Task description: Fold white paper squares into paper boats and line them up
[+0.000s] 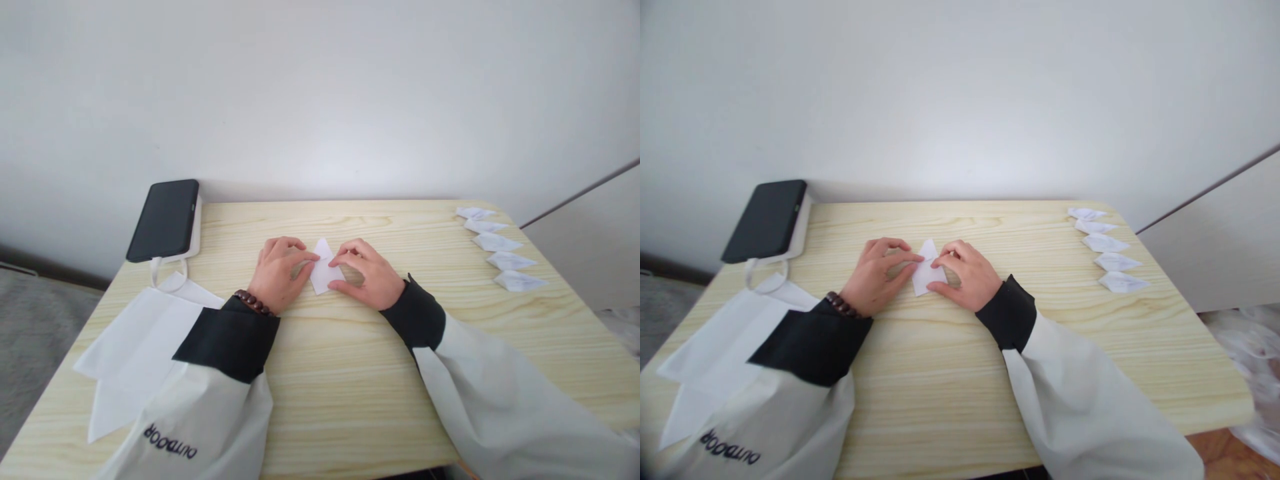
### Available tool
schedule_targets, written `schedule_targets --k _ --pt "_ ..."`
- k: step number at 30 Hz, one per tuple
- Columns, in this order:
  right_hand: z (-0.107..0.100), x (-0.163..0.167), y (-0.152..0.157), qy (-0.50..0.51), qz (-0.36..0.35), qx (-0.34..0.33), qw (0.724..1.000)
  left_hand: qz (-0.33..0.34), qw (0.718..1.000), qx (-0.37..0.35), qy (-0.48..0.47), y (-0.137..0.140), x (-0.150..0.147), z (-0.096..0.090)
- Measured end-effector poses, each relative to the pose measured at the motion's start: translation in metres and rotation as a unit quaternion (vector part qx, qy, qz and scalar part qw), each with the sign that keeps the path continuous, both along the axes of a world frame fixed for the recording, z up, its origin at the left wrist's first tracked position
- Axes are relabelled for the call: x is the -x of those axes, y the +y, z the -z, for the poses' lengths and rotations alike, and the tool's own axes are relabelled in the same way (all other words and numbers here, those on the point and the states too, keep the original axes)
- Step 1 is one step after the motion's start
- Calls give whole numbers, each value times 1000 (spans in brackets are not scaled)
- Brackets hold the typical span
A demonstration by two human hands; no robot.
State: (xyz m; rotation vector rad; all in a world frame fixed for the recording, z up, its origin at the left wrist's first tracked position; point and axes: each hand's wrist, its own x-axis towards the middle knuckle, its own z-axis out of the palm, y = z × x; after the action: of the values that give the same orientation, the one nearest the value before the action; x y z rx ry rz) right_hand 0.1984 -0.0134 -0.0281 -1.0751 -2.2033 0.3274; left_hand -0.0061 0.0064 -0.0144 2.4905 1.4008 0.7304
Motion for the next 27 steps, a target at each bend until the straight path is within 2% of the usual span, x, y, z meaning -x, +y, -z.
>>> schedule_targets --k 4,11,17,22,27 --pt "1 -1 1 -38 -11 -6 999 43 998 14 38 0 2 0" --pt "0 -2 3 -33 -46 -42 998 84 994 -1 76 0 4 3" --pt "-1 -1 3 -3 -14 -70 997 123 990 2 73 0 6 2" --pt "-1 0 2 37 33 -48 998 100 993 -30 55 1 4 6" --pt "0 0 2 32 38 -30 998 70 995 -51 38 2 2 11"
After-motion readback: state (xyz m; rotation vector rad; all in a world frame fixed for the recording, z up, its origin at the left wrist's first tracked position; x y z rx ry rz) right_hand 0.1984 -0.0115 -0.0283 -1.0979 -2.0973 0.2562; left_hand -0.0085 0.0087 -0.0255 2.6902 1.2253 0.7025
